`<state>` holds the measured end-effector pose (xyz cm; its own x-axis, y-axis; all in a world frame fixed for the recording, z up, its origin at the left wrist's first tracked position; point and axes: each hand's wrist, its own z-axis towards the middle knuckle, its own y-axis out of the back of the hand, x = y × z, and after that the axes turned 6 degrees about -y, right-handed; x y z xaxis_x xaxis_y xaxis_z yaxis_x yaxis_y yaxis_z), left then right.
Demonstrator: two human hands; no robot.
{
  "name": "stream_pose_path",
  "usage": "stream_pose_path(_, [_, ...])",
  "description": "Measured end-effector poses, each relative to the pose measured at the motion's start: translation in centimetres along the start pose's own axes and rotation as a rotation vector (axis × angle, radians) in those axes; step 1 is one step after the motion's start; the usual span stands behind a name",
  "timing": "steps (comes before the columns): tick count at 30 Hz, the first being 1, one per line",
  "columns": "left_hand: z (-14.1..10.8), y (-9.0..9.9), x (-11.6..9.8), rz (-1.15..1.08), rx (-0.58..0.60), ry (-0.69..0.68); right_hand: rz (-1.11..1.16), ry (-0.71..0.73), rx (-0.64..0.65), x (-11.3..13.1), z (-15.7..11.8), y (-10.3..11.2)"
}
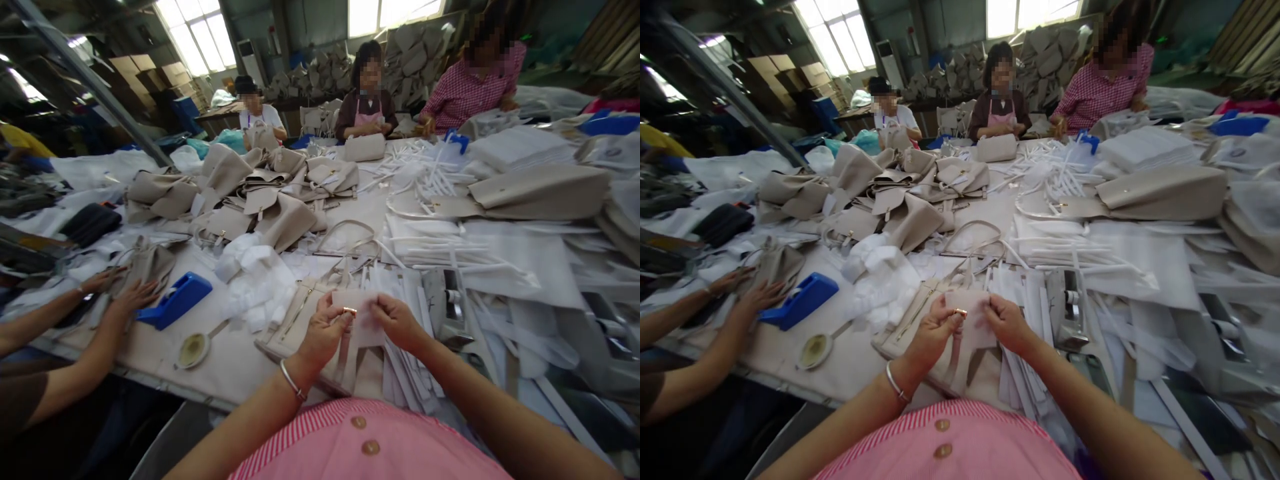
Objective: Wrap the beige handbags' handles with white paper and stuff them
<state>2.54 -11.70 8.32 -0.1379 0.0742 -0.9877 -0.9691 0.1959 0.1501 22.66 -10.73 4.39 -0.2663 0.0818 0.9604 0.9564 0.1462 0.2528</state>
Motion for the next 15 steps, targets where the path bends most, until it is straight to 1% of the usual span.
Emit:
stream_pose_path(2, [0.0,0.2,0.3,-0.016,-0.009,0.020,0.075,0.009,0.083,0.0,-1.6,-1.8])
stream_pose_path(3, [0.0,0.3,0.4,-0.025,-0.018,0.034,0.132,-0.002,0.103,-0.2,-2.1,-2.4])
stream_pose_path(5, [0.0,0.3,0.8,-0.052,-0.050,0.064,0.257,-0.050,0.095,-0.5,-2.6,-3.2])
stream_pose_path(7, [0.0,0.1,1.0,-0.107,-0.086,0.107,0.351,-0.105,0.068,-0.7,-2.6,-3.4])
stream_pose_path(9, [0.1,-0.2,1.2,-0.187,-0.119,0.155,0.392,-0.140,0.058,-0.8,-2.5,-3.4])
stream_pose_path(12, [0.4,-0.6,1.2,-0.295,-0.161,0.182,0.444,-0.165,0.078,-0.6,-2.3,-3.4])
stream_pose_path(15, [0.7,-0.8,0.9,-0.332,-0.197,0.190,0.557,-0.193,0.123,0.0,-2.1,-3.4])
